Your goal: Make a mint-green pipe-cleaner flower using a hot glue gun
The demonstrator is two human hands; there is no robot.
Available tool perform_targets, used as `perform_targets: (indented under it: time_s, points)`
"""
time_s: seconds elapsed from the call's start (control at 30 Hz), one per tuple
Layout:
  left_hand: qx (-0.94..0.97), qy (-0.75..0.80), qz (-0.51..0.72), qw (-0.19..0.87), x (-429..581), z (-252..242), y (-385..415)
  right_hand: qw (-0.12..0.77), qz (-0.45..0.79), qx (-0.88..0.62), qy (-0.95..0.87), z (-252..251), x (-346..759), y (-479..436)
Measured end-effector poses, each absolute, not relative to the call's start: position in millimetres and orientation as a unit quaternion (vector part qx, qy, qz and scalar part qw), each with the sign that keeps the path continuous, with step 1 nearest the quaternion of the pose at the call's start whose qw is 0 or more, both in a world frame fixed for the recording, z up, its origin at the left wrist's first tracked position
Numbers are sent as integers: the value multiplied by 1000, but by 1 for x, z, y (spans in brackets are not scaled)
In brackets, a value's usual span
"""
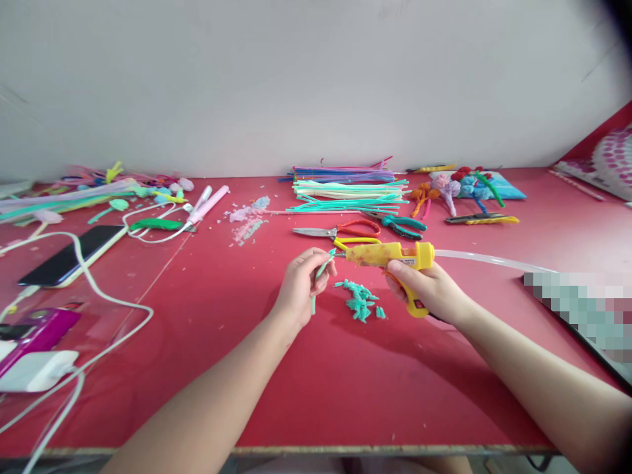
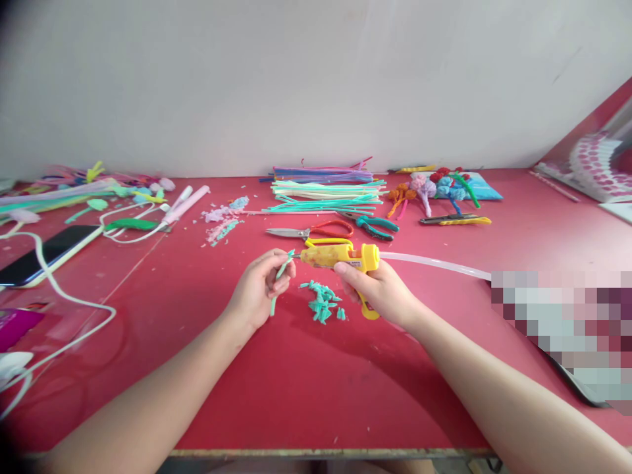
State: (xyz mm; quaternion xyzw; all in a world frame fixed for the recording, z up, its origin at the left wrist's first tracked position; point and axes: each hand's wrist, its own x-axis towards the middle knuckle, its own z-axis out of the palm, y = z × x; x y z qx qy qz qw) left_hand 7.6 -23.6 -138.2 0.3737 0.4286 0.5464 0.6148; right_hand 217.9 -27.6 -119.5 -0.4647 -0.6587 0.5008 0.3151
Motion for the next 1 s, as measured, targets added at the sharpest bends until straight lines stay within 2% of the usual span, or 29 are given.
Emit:
perform_targets:
  time_s: [1.0]
  points:
    - [371,424,546,620,7,-138,-23,304,486,-502,-647,-119,215,-29]
